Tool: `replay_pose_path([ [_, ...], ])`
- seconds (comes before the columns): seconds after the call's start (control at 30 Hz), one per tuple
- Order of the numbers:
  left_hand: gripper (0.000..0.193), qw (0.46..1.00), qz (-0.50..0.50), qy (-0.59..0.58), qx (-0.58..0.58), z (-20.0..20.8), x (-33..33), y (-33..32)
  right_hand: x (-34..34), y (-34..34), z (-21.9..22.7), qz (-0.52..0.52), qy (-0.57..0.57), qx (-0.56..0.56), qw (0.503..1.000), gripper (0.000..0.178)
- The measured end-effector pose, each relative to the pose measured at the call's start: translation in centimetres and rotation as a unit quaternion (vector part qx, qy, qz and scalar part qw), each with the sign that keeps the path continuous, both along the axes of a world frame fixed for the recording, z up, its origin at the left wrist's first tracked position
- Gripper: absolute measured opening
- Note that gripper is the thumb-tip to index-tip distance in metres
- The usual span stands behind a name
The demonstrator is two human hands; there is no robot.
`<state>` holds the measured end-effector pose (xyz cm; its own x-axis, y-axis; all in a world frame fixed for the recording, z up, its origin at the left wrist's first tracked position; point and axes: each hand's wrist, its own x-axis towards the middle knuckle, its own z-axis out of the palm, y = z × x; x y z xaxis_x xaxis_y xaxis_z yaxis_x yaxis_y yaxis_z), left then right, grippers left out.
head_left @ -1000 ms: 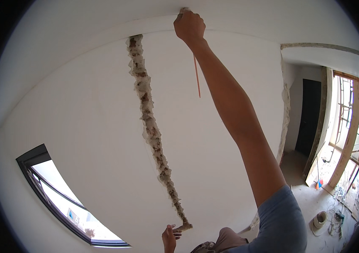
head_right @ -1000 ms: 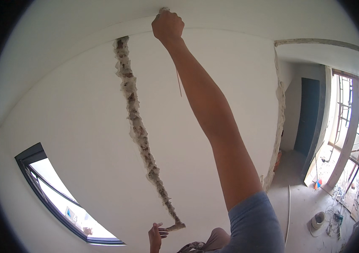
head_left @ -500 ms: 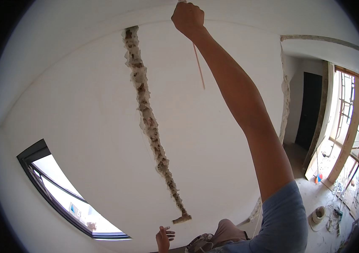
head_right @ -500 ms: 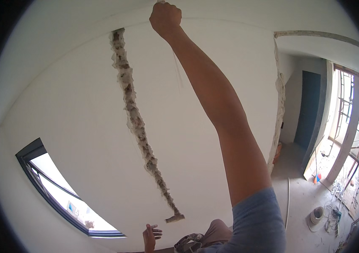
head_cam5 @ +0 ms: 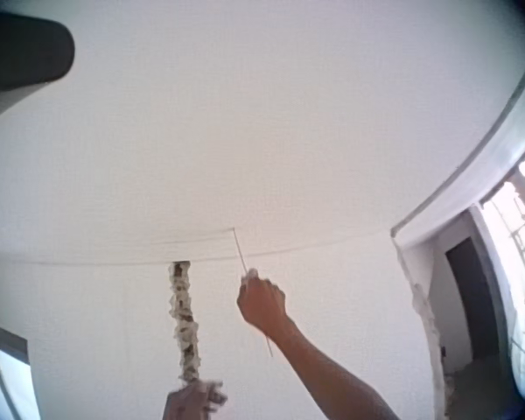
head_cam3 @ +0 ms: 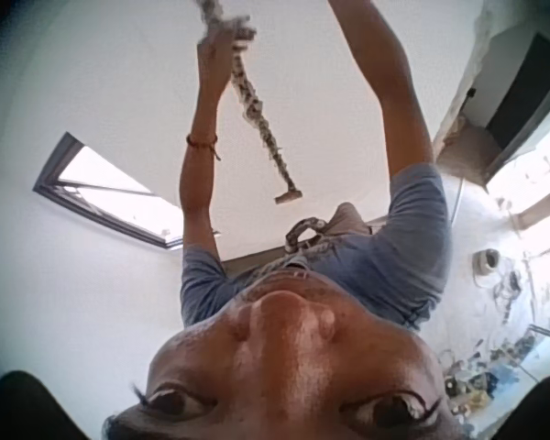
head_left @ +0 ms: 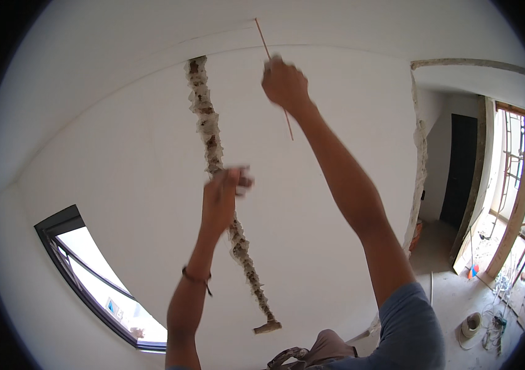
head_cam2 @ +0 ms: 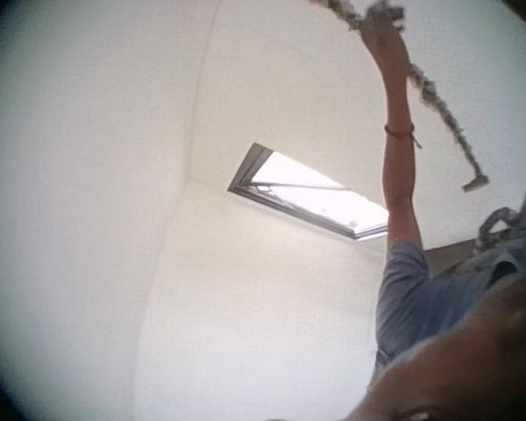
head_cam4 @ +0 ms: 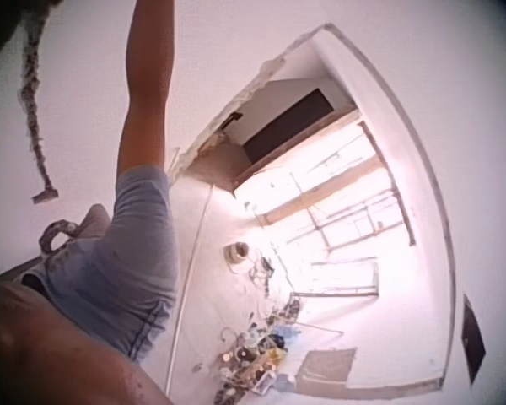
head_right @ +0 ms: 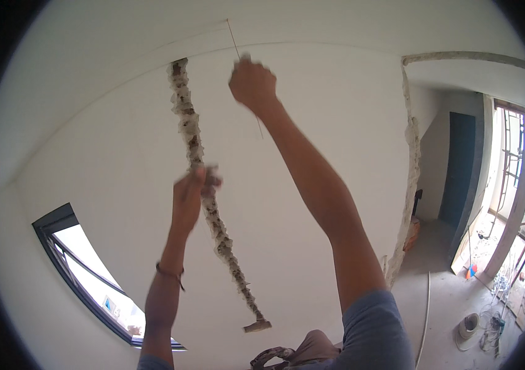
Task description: The person uses a saw blade by hand to cut a slot into a plaster ceiling while standing on a platform.
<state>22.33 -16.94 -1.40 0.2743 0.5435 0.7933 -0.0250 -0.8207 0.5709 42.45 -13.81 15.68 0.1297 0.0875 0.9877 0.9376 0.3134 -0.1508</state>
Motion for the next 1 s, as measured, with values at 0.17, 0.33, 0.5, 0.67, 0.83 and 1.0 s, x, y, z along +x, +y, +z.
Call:
replay_pose_path([
  [0.17, 0.048, 0.982, -0.159, -0.065, -0.079, 9.0, 5.7, 3.4, -0.4, -1.6, -9.7, 0.065, 0.004, -0.034, 0.997, 0.013],
  [0.33, 0.04, 0.866, -0.461, -0.115, -0.156, 14.8, 10.7, 4.8, -0.6, -3.6, -5.2, -0.013, -0.011, -0.021, 1.0, 0.019],
  [0.5, 0.03, 0.83, -0.526, -0.124, -0.135, 23.8, 12.6, 6.4, -0.4, -3.6, 4.6, -0.026, -0.005, -0.002, 1.0, 0.031],
  [0.67, 0.028, 0.776, -0.619, -0.006, -0.119, 27.8, 12.8, 11.7, -1.2, -3.1, 6.8, -0.05, -0.026, -0.059, 0.997, 0.029],
  [0.83, 0.021, 0.791, -0.591, -0.093, -0.131, 20.8, 13.5, 9.9, 0.0, -2.3, 0.8, -0.04, -0.025, -0.038, 0.998, 0.032],
  [1.0, 0.021, 0.828, -0.522, -0.147, -0.144, 14.6, 13.0, 8.3, -0.1, -3.8, -4.5, 0.034, -0.036, -0.156, 0.987, 0.031],
])
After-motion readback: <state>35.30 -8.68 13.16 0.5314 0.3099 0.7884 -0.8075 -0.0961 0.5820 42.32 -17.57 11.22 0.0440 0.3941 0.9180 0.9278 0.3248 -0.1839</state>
